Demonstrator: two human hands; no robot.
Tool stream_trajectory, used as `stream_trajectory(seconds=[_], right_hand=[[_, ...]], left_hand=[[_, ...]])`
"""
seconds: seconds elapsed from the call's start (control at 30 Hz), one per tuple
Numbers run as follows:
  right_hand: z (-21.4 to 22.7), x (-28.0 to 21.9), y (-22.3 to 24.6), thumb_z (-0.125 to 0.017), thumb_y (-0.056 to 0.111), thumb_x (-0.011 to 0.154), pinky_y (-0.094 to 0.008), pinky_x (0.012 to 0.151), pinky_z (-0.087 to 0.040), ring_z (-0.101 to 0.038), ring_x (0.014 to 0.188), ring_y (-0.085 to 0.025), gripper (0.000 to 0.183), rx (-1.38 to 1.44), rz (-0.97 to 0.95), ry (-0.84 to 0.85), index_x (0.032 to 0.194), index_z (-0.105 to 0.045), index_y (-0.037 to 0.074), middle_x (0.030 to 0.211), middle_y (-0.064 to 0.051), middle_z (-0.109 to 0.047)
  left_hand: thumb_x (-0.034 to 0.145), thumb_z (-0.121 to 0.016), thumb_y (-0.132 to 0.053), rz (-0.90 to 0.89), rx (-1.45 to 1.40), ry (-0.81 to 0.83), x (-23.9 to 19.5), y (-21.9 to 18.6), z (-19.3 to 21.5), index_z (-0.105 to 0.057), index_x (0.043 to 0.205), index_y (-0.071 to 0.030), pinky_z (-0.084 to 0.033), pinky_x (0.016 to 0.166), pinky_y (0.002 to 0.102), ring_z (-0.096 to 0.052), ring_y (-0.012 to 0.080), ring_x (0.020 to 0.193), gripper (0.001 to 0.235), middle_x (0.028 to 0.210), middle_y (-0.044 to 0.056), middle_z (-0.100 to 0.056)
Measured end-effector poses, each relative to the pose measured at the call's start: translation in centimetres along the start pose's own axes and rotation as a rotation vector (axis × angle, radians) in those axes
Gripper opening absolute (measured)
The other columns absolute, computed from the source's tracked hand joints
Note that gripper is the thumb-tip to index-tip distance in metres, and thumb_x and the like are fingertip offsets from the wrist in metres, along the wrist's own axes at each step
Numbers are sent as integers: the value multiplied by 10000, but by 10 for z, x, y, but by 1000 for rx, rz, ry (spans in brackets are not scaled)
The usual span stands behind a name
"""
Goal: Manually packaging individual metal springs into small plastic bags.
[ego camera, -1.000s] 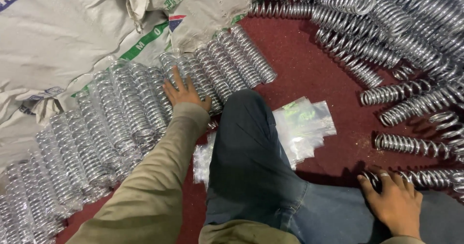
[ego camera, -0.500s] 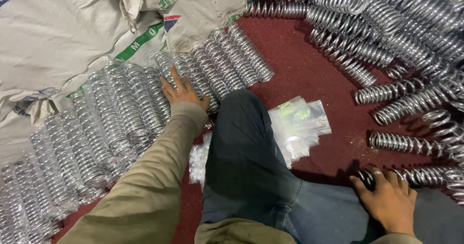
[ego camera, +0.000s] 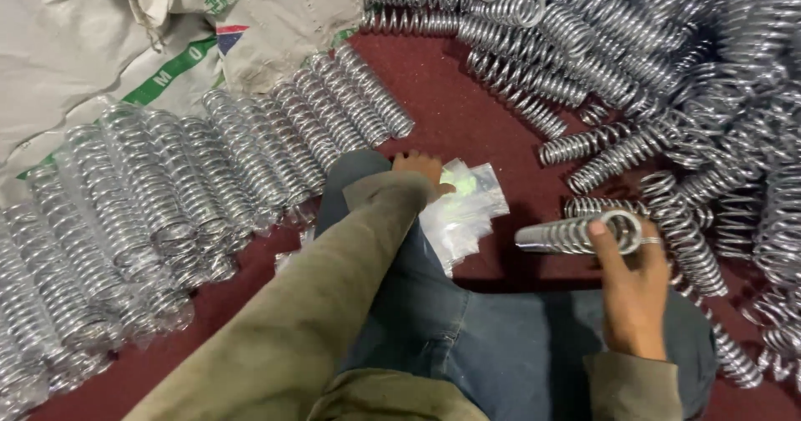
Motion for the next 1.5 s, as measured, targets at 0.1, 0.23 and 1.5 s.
stream_trajectory(seconds=[0.1,0.23,1.5], right_hand=[[-19,-8,-16,-767,375,955,-532,1068,-440,-564,1245,-324,520,-37,-72,-11,1375,-620,107,1275,-222,-634],[-38,-17,-17,-741,434,941,-488,1098,-437,-586,1226,-257,427,14,-120,34,1251,-653,154,1234,-124,-653],[-7,-80,-42,-599,84,1015,-334,582,-421,-516,596,-186,108,821,-264,179,930,-573,22,716,-73,-516]], left_hand=[[871,-673,-653,40,-77,-107,63,4,-25,-428,1521,-67,-291,1150,592,-379,369,1459,909,1493,194,-536],[839,-730,-290,160,-240,-248,109,34,-45,-752,1128,-135,-414,999,574,-553,391,1266,329,1208,163,-704],[1121,-543,-300,-755,-1783,620,-222,-175,-6,-680,1148,-56,-554,821,337,-662,178,849,282,955,90,-699]])
Point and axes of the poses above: each hand's wrist, its own x-axis towards the middle knuckle, its own z-axis out of the back of the hand, y = z × x, the point moved 10 cm from there along x, towards the middle knuckle
